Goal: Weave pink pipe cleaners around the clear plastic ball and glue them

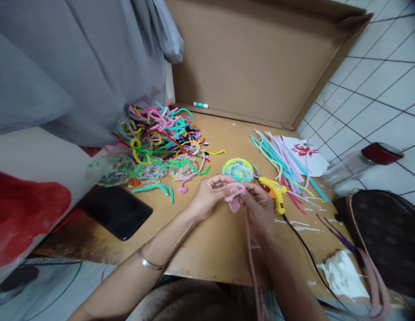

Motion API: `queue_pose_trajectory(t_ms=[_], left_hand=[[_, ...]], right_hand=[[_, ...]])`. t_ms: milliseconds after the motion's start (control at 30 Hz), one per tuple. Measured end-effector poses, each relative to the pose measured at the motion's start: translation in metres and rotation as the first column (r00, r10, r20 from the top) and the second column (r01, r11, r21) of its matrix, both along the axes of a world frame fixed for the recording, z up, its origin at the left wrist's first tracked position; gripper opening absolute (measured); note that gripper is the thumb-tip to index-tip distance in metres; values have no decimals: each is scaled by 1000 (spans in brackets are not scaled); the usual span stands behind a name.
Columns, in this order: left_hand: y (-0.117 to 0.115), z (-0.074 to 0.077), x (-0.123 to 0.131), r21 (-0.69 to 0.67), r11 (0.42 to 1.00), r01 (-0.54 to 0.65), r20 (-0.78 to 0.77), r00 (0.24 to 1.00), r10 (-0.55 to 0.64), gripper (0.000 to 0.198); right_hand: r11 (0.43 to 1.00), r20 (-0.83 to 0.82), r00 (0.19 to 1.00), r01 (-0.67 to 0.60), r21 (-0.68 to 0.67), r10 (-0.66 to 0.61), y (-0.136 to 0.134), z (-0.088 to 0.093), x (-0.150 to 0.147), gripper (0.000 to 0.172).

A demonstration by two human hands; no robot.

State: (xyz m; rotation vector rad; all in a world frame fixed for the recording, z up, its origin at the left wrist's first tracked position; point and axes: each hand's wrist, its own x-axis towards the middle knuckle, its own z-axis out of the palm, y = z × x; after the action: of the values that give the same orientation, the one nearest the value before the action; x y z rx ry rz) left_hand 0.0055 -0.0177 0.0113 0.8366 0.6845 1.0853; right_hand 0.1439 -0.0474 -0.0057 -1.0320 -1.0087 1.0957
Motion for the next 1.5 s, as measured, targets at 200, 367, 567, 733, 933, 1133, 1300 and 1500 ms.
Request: queue_pose_trajectory(t_ms=[200,367,567,733,933,1133,1300,1500], left_hand=[[-1,1,1,-4,1000,22,7,1000,-22,39],[-2,2,1,25,1000,9,-9,1000,-9,38],[-3,2,1,38,999,-19,-51,998,21,36],[-3,0,1,53,999,-10,-51,999,13,35],[-3,-2,1,73,997,-9,-61,998,14,34],[-3,-1,0,82,996,-33,-73,997,39,34],[-2,-2,1,104,993,-56,-81,995,65,33],[-1,-3,1,70,997,-13,-29,999,15,36]], right_hand=[[1000,106,994,-14,14,12,0,-3,3,16],[1000,113,993,-18,22,15,0,-2,2,16],[999,144,989,-21,36,15,-2,0,0,18],[998,200,980,-23,58,11,-4,3,3,11],[994,268,963,-52,99,24,-5,11,3,14],[994,284,958,-78,83,51,-6,13,2,15],[991,222,969,-122,60,106,-6,12,4,14],[999,46,998,-40,-24,41,-3,11,-1,16]])
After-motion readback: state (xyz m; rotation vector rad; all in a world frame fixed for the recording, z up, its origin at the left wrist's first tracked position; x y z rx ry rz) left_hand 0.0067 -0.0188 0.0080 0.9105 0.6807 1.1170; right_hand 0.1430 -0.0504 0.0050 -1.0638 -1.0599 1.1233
